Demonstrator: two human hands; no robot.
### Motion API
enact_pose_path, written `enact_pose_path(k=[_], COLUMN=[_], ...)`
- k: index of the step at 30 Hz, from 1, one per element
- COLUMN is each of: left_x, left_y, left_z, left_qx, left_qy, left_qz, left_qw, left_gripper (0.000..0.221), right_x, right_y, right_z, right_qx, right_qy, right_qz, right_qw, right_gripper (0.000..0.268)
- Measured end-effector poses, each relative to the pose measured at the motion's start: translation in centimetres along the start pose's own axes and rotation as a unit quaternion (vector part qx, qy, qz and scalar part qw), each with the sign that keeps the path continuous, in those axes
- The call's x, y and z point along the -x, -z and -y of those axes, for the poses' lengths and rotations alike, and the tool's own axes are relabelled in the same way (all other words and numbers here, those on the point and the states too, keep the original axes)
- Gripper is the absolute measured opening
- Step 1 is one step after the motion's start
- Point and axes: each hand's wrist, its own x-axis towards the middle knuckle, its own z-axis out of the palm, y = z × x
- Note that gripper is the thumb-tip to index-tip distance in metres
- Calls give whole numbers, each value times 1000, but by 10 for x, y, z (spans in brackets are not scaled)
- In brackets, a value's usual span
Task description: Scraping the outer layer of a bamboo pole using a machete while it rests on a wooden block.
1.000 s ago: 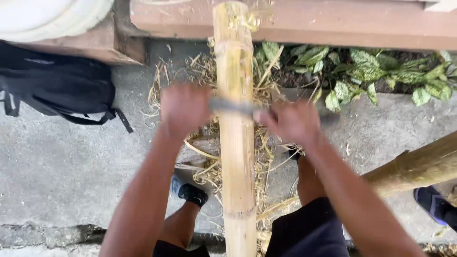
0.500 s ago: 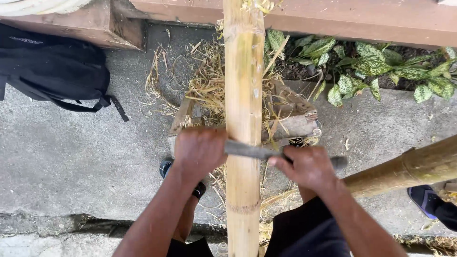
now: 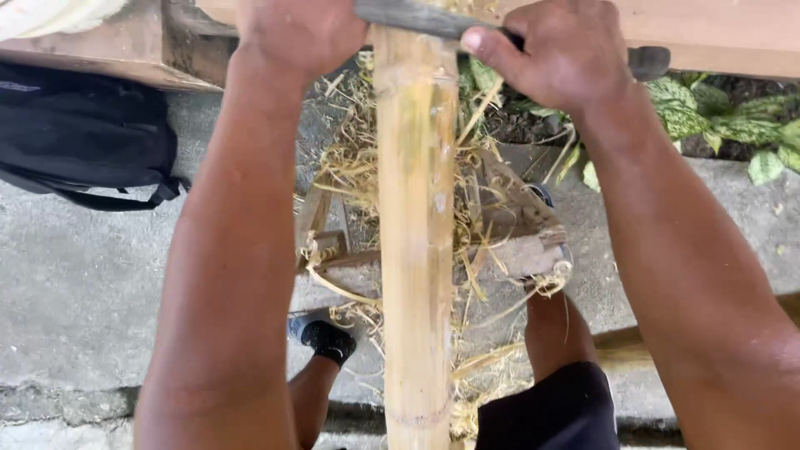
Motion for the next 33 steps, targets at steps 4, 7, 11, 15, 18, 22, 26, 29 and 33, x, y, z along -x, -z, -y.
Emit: enact_pose_path(k=[4,7,11,15,18,22,26,29,33], left_x=[16,59,147,199,213,174,139,150,150], left_y=[93,144,198,248,245,223,220,208,192], left_z=[-47,-85,-155,-214,-227,-201,-179,-177,-169], left_qx=[-15,38,46,34,122,111,90,87,25], left_qy=[1,82,70,16,5,16,11,-3,14], left_qz=[5,147,275,326,306,299,377,376,288], left_qw=[1000,985,958,945,944,947,922,922,957], left_gripper=[20,4,13,16,23,29,27,33,7], right_x=[42,94,212,305,322,289,244,245,246], right_y=[9,14,8,22,27,17,39,36,7], right_z=[44,103,190,265,275,242,224,218,197], right_qx=[38,10,-108,-226,-230,-199,-210,-184,-124], right_qy=[-1,-46,-61,-153,-180,-217,-213,-187,-117], right_qz=[12,77,18,57,66,147,142,138,75], right_qw=[999,996,992,960,954,944,944,955,983], right_gripper=[82,78,70,68,69,64,61,61,68])
